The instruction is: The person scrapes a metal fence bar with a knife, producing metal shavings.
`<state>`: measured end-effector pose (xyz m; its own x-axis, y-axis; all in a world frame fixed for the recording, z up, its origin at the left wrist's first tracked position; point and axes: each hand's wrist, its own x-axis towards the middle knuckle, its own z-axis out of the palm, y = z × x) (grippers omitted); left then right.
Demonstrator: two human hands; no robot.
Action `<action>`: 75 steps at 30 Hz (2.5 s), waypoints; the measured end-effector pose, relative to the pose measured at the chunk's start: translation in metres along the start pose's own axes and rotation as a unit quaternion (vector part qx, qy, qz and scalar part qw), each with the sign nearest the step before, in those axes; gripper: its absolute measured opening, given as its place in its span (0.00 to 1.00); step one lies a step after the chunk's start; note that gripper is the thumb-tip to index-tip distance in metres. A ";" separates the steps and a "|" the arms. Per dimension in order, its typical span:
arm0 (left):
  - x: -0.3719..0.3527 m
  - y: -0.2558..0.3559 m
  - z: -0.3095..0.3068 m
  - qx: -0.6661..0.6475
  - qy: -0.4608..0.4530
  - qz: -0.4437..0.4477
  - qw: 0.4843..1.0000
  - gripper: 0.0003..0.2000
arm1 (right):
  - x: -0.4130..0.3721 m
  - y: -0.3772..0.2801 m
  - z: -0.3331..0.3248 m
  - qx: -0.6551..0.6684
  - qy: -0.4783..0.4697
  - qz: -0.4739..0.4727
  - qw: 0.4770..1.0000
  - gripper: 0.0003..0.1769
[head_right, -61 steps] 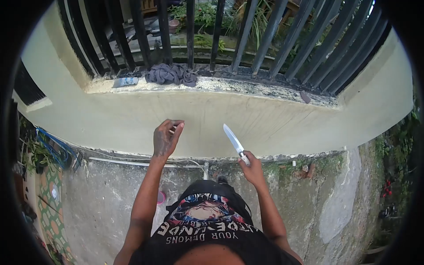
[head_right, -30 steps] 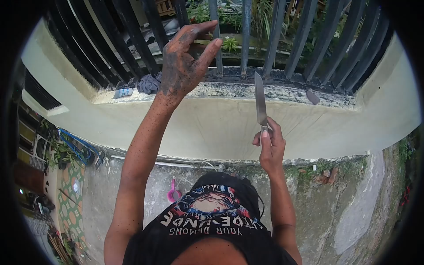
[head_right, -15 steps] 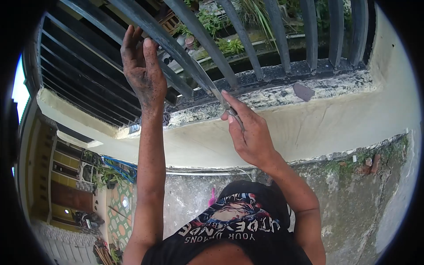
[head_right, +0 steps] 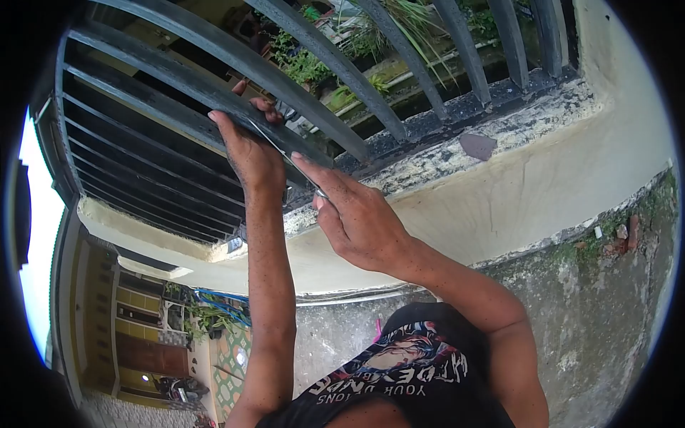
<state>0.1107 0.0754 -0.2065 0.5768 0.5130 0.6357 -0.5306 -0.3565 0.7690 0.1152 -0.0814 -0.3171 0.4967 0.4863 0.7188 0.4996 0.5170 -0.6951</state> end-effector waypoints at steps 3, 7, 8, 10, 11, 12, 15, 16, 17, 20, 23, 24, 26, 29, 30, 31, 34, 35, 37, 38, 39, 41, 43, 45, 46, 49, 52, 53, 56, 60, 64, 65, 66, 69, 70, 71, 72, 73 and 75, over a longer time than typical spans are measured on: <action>0.001 -0.006 0.001 -0.003 -0.001 0.010 1.000 0.34 | -0.003 0.007 0.002 0.002 0.017 -0.027 0.999 0.33; 0.001 -0.010 0.004 -0.003 0.015 0.004 1.000 0.33 | -0.006 0.001 -0.002 0.027 -0.003 0.039 0.999 0.32; 0.000 -0.009 0.000 0.004 0.009 0.000 1.000 0.35 | -0.006 0.001 -0.003 0.011 0.009 0.026 1.000 0.32; -0.004 -0.006 -0.004 0.060 0.013 -0.001 0.998 0.35 | -0.005 0.003 -0.003 0.000 0.021 0.011 1.000 0.32; -0.008 -0.003 -0.006 0.117 0.016 -0.009 0.993 0.36 | -0.005 0.004 -0.002 -0.009 0.036 0.003 0.999 0.32; -0.013 0.001 -0.008 0.152 0.005 -0.002 0.988 0.36 | -0.004 0.004 -0.002 -0.011 0.033 -0.001 0.999 0.32; -0.028 0.005 -0.023 0.305 0.039 0.163 0.938 0.30 | -0.001 0.003 -0.003 -0.032 0.033 -0.025 0.999 0.33; -0.035 0.013 -0.022 0.307 0.063 0.197 0.929 0.27 | 0.001 0.002 -0.001 -0.038 0.030 -0.033 0.998 0.33; -0.043 0.021 -0.021 0.309 0.087 0.230 0.919 0.24 | 0.002 0.001 0.000 -0.045 0.025 -0.039 0.998 0.34; -0.047 0.023 -0.043 0.333 0.164 0.317 0.873 0.20 | 0.005 0.005 0.010 -0.026 0.005 -0.060 0.998 0.33; -0.030 0.023 -0.044 0.283 0.157 0.265 0.908 0.25 | 0.014 0.008 0.023 -0.016 -0.020 -0.046 0.999 0.33; -0.030 0.023 -0.043 0.289 0.143 0.219 0.921 0.26 | 0.018 0.008 0.026 -0.016 -0.022 -0.043 0.999 0.33; -0.025 0.010 -0.048 0.285 0.125 0.139 0.940 0.31 | 0.026 0.008 0.031 0.004 -0.078 0.030 0.996 0.34; -0.023 -0.012 -0.047 0.159 0.061 0.085 0.982 0.33 | 0.036 0.007 0.040 0.012 -0.070 0.038 0.997 0.34; -0.021 -0.019 -0.050 0.159 0.059 0.082 0.982 0.33 | 0.039 0.011 0.043 0.012 -0.068 0.041 0.997 0.34; -0.020 -0.027 -0.054 0.113 0.050 0.095 0.988 0.34 | 0.041 0.017 0.047 0.003 -0.052 0.000 0.999 0.34; -0.014 -0.036 -0.057 0.001 0.018 0.105 0.994 0.34 | 0.050 0.015 0.042 -0.004 -0.068 -0.012 0.998 0.34; -0.012 -0.036 -0.057 -0.064 -0.002 0.105 0.992 0.35 | 0.052 0.013 0.041 -0.002 -0.102 0.015 0.995 0.34; -0.012 -0.033 -0.056 -0.009 0.010 0.090 0.996 0.37 | 0.052 0.018 0.045 -0.006 -0.090 0.007 0.996 0.34; -0.013 -0.034 -0.056 -0.017 0.026 0.074 0.997 0.34 | 0.053 0.020 0.048 -0.012 -0.078 -0.005 0.997 0.34; -0.012 -0.034 -0.056 -0.025 0.042 0.060 0.997 0.32 | 0.056 0.020 0.048 -0.010 -0.080 -0.005 0.997 0.34; -0.011 -0.032 -0.053 0.023 0.075 0.035 0.996 0.31 | 0.061 0.020 0.044 -0.026 -0.088 0.034 0.995 0.34; -0.013 -0.033 -0.055 0.071 0.105 0.007 0.992 0.31 | 0.058 0.030 0.050 -0.029 -0.073 -0.006 0.997 0.34; -0.011 -0.037 -0.059 -0.043 0.060 0.026 0.997 0.30 | 0.061 0.032 0.050 -0.036 -0.055 -0.052 0.996 0.33; -0.011 -0.037 -0.059 -0.050 0.055 0.027 0.997 0.31 | 0.060 0.028 0.050 -0.023 -0.069 -0.029 0.997 0.33; -0.012 -0.030 -0.049 0.036 0.113 0.010 0.993 0.28 | 0.064 0.021 0.046 -0.008 -0.105 0.044 0.993 0.32; -0.013 -0.031 -0.056 -0.092 0.040 0.025 0.995 0.23 | 0.061 0.028 0.052 -0.016 -0.092 0.022 0.995 0.32; -0.013 -0.033 -0.055 -0.093 0.038 0.024 0.995 0.23 | 0.059 0.031 0.055 -0.022 -0.064 -0.045 0.997 0.31; -0.011 -0.032 -0.049 0.075 0.138 0.015 0.987 0.24 | 0.064 0.033 0.053 -0.002 -0.069 0.004 0.998 0.31; -0.013 -0.035 -0.060 -0.124 0.025 0.029 0.992 0.21 | 0.060 0.026 0.050 0.009 -0.082 -0.015 0.996 0.32; -0.012 -0.035 -0.055 0.060 0.104 0.021 0.993 0.22 | 0.059 0.029 0.047 0.007 -0.092 0.042 0.995 0.31; -0.014 -0.034 -0.054 -0.012 0.081 0.020 0.996 0.21 | 0.058 0.029 0.048 0.014 -0.093 0.025 0.995 0.31; -0.013 -0.036 -0.055 -0.042 0.082 0.022 0.995 0.21 | 0.057 0.029 0.048 0.021 -0.095 0.008 0.995 0.31; -0.011 -0.037 -0.054 0.022 0.107 0.035 0.993 0.22 | 0.059 0.030 0.047 0.029 -0.087 0.039 0.995 0.30; -0.011 -0.036 -0.053 0.115 0.129 0.049 0.984 0.22 | 0.058 0.029 0.046 0.030 -0.088 0.040 0.995 0.30; -0.013 -0.036 -0.053 0.116 0.129 0.048 0.984 0.22 | 0.058 0.028 0.045 0.011 -0.089 0.028 0.996 0.30; -0.015 -0.035 -0.054 0.062 0.108 0.040 0.991 0.22 | 0.059 0.028 0.044 0.001 -0.088 0.021 0.996 0.30; -0.016 -0.034 -0.054 0.008 0.086 0.031 0.996 0.21 | 0.059 0.028 0.044 -0.009 -0.087 0.014 0.996 0.30; -0.014 -0.039 -0.057 -0.017 0.082 0.031 0.996 0.21 | 0.058 0.029 0.043 0.000 -0.097 0.023 0.995 0.30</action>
<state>0.0877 0.1267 -0.2488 0.4345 0.6130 0.6598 -0.5839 -0.3661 0.7246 0.1281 -0.0076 -0.2948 0.3730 0.6359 0.6756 0.4800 0.4909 -0.7271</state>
